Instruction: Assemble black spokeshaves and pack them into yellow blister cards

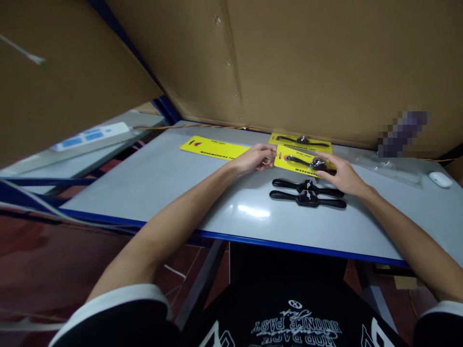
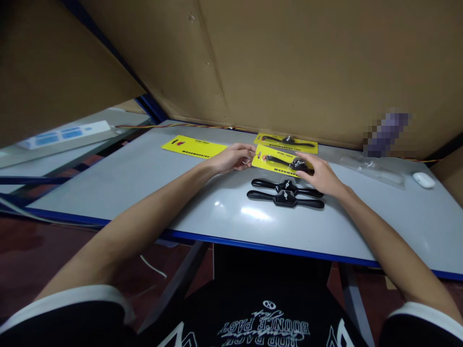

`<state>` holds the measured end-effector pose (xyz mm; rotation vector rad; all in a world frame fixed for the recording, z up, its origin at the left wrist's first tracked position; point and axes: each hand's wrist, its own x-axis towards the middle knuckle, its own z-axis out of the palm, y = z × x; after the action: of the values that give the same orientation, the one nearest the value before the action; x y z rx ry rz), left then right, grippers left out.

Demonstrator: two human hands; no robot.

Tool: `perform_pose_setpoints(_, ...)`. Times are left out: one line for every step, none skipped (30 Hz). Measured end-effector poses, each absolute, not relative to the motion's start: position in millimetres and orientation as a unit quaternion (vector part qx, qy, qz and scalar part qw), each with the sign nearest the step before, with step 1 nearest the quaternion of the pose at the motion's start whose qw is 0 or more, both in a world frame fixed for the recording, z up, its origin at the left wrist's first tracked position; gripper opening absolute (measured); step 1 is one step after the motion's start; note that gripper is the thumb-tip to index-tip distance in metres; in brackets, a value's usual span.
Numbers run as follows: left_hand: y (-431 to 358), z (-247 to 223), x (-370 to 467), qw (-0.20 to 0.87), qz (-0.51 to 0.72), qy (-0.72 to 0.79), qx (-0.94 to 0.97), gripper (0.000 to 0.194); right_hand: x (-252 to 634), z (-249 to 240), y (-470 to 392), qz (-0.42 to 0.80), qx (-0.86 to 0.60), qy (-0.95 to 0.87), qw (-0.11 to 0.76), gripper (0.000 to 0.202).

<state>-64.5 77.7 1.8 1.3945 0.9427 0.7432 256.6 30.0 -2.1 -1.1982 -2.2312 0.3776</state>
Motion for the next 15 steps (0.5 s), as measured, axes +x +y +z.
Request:
perform_pose_setpoints(77.4,2.1,-64.0,0.599,0.32,0.409,0.61,0.019,256.0,-1.8,31.4,0.145,-0.447,-0.837,0.281,0.055)
perform_pose_setpoints(77.4,2.4,-63.5,0.592,0.316,0.412,0.616,0.018,255.2,-1.6,32.7,0.148,-0.445,-0.839,0.276,0.053)
perform_pose_setpoints(77.7,2.5,-62.8,0.587,0.311,0.416,0.621,0.017,254.2,-1.5,33.9,0.149,-0.442,-0.841,0.275,0.051)
perform_pose_setpoints(78.2,2.5,-62.1,0.58,0.307,0.423,0.625,0.018,253.0,-1.4,35.0,0.148,-0.441,-0.842,0.274,0.048)
perform_pose_setpoints(78.9,2.5,-61.4,0.573,0.306,0.431,0.626,0.018,251.6,-1.3,35.8,0.145,-0.441,-0.842,0.274,0.045)
perform_pose_setpoints(79.8,2.7,-60.6,0.566,0.308,0.44,0.626,0.019,250.2,-1.1,36.4,0.141,-0.442,-0.842,0.274,0.044)
perform_pose_setpoints(80.7,3.0,-59.9,0.559,0.315,0.447,0.623,0.021,248.8,-0.9,36.8,0.137,-0.445,-0.842,0.274,0.042)
perform_pose_setpoints(81.6,3.6,-59.4,0.553,0.325,0.452,0.62,0.022,247.6,-0.5,37.1,0.133,-0.448,-0.841,0.273,0.041)
perform_pose_setpoints(82.3,4.4,-59.0,0.55,0.335,0.455,0.616,0.022,246.6,-0.1,37.1,0.13,-0.451,-0.84,0.273,0.04)
perform_pose_setpoints(82.9,5.4,-58.9,0.55,0.344,0.456,0.61,0.023,245.8,0.4,37.1,0.128,-0.453,-0.839,0.272,0.039)
perform_pose_setpoints(83.2,6.6,-58.9,0.552,0.35,0.456,0.604,0.023,245.3,0.8,37.1,0.126,-0.454,-0.839,0.271,0.039)
perform_pose_setpoints(83.3,7.9,-59.2,0.554,0.355,0.457,0.599,0.024,244.9,1.1,37.0,0.124,-0.455,-0.839,0.272,0.039)
perform_pose_setpoints(83.2,9.3,-59.5,0.556,0.358,0.459,0.594,0.025,244.6,1.4,36.9,0.122,-0.457,-0.838,0.271,0.039)
perform_pose_setpoints(83.1,10.7,-59.9,0.555,0.359,0.462,0.591,0.026,244.4,1.4,36.8,0.12,-0.457,-0.838,0.272,0.039)
perform_pose_setpoints(83.0,12.0,-60.3,0.553,0.358,0.467,0.589,0.026,244.1,1.3,36.7,0.118,-0.457,-0.838,0.272,0.039)
